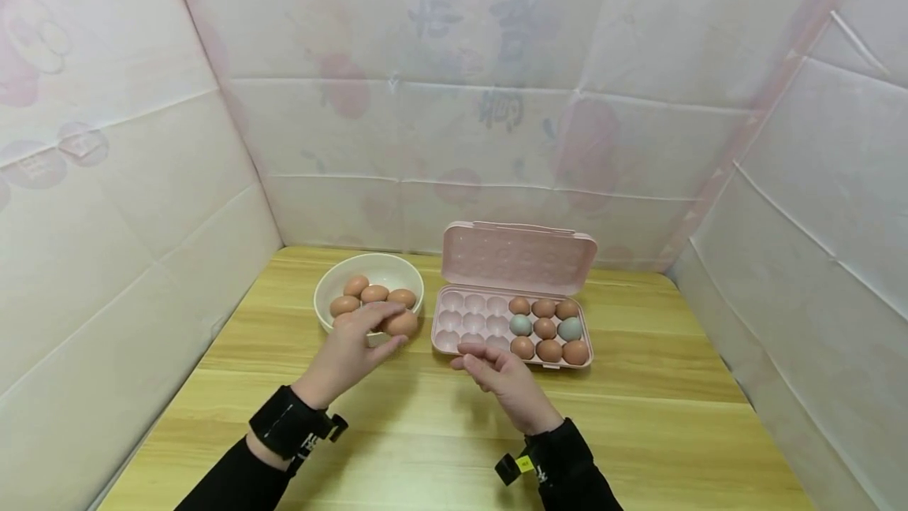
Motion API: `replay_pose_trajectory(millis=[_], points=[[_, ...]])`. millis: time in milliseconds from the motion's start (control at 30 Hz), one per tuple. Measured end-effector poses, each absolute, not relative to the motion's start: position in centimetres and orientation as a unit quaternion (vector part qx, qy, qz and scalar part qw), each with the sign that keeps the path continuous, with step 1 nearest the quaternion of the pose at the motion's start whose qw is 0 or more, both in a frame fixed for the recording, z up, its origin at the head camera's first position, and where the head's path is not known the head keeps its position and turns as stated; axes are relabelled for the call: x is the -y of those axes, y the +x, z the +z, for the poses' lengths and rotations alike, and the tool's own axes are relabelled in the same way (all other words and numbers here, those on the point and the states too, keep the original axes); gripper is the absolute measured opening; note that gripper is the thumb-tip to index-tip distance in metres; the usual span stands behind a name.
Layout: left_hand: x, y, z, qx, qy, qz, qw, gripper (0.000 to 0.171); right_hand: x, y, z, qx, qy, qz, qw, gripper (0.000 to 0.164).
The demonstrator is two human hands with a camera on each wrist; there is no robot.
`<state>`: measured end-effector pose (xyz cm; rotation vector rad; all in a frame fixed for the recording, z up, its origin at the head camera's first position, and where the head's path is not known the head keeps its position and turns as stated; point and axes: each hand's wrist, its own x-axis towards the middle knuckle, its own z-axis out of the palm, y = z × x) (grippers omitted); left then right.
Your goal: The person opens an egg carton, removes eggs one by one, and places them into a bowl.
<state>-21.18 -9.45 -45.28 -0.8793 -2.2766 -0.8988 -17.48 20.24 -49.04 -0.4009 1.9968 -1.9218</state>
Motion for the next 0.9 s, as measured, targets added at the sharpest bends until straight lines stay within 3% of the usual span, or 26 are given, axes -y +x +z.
replay_pose_trajectory(millis=[100,233,600,733,900], points=[[10.7,-22.0,-45.3,0.861,-0.291,-0.334,0.252,0.045,-20.5,-17.6,-49.1,-0.718,-0.128,-0.666,0.156,0.052],[11.9,-23.2,-45.6,0.873,-0.273,-0.334,0.227,0.028,-20.9,-17.7,-49.0,-0.757,-0.107,-0.633,0.125,0.052],[13.0,-25.7,-46.6,0.907,-0.22,-0.346,0.093,0.024,-23.2,-18.6,-49.6,-0.892,-0.104,-0.431,-0.085,0.037],[13.0,-26.3,-46.8,0.909,-0.205,-0.359,0.057,0.022,-24.2,-18.9,-49.8,-0.899,-0.09,-0.416,-0.104,0.035],[12.7,-26.9,-47.1,0.93,-0.215,-0.29,0.073,0.024,-25.1,-19.3,-49.9,-0.908,-0.061,-0.399,-0.112,0.034]])
